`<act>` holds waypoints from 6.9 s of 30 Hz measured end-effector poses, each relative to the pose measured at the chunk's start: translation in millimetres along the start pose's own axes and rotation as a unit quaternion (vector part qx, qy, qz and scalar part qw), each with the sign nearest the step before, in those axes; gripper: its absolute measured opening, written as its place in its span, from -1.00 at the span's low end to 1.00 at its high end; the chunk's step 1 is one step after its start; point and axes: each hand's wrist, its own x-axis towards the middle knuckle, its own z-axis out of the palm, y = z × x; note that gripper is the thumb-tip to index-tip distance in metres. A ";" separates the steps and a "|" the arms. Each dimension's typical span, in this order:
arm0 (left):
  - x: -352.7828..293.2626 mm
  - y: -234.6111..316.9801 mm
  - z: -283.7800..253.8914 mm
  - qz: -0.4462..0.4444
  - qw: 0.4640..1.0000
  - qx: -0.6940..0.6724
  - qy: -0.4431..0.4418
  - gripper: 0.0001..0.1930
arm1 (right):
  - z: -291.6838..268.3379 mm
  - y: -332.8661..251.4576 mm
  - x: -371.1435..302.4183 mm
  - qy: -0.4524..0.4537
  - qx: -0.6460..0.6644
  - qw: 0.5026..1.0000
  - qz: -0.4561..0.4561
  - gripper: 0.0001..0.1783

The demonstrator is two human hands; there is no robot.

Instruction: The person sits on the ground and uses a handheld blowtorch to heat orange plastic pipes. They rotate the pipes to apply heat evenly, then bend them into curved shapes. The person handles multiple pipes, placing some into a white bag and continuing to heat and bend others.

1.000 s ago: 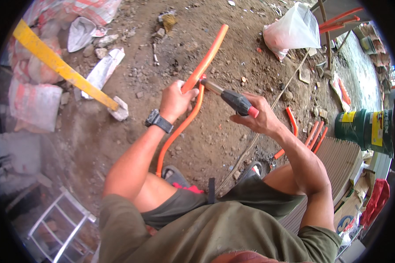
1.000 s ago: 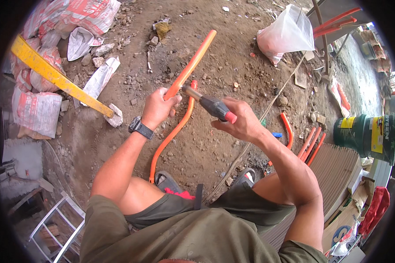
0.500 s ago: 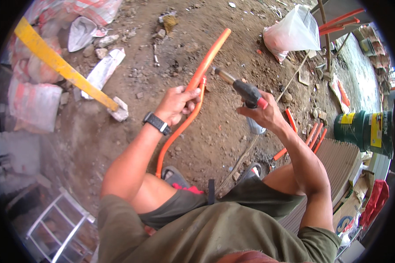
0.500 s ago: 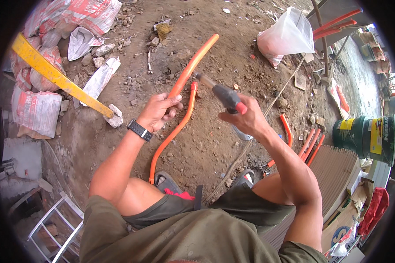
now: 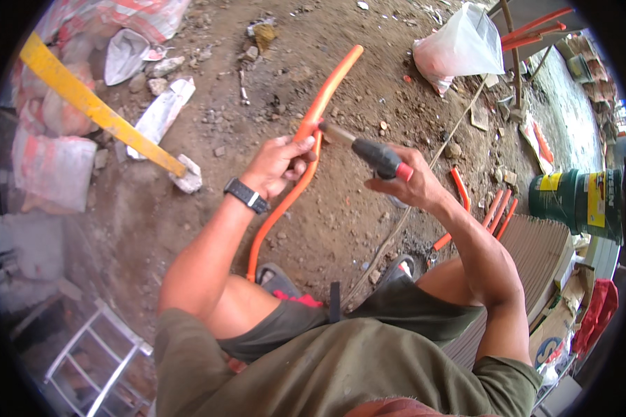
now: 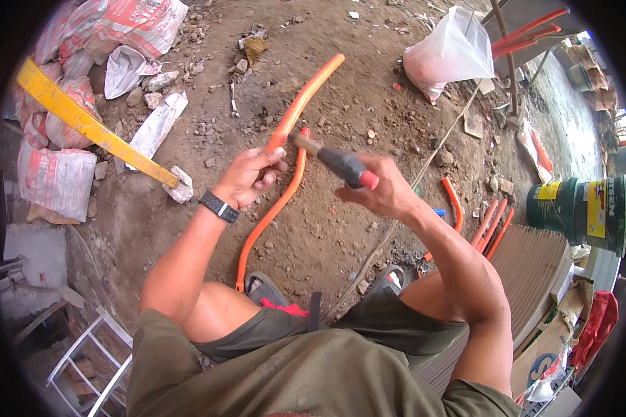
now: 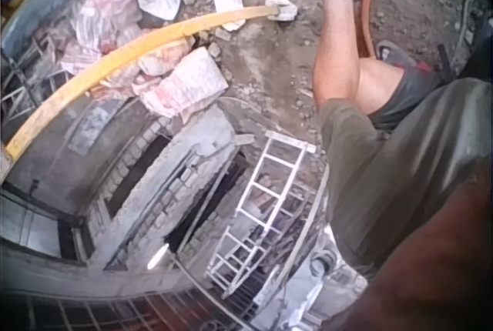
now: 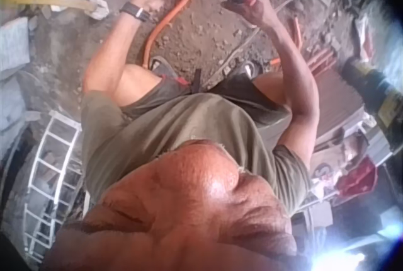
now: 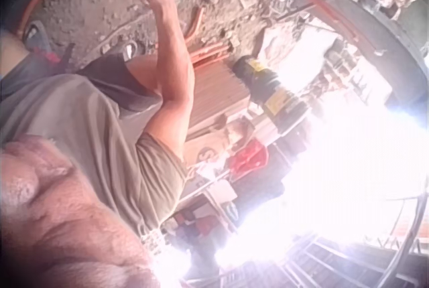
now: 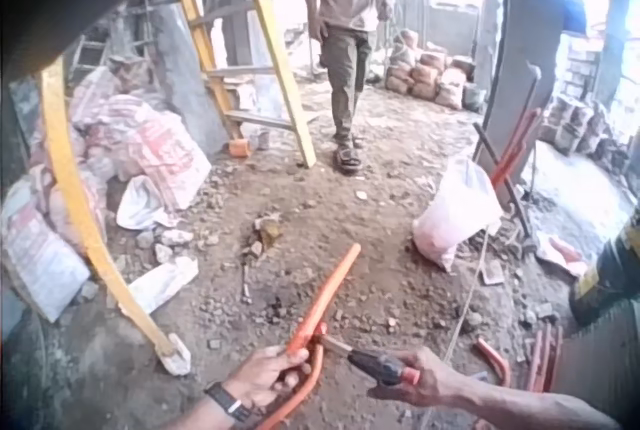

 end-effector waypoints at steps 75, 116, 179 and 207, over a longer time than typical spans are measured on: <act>-50.7 59.9 -108.5 -0.112 0.939 0.320 -0.053 -0.61 | -43.3 20.4 -15.7 0.039 0.094 0.987 0.122 -0.58; -38.4 -4.0 18.0 -0.037 0.882 0.460 -0.095 -0.62 | -19.0 4.3 21.0 -0.016 0.024 0.976 0.216 -0.50; -66.2 36.5 -43.7 0.241 0.652 0.679 0.236 -0.71 | 0.6 13.1 9.0 0.092 0.023 0.979 0.182 -0.64; -55.1 30.5 -50.0 0.157 0.813 0.517 0.216 -0.70 | 5.5 11.5 11.1 0.093 0.048 0.977 0.187 -0.62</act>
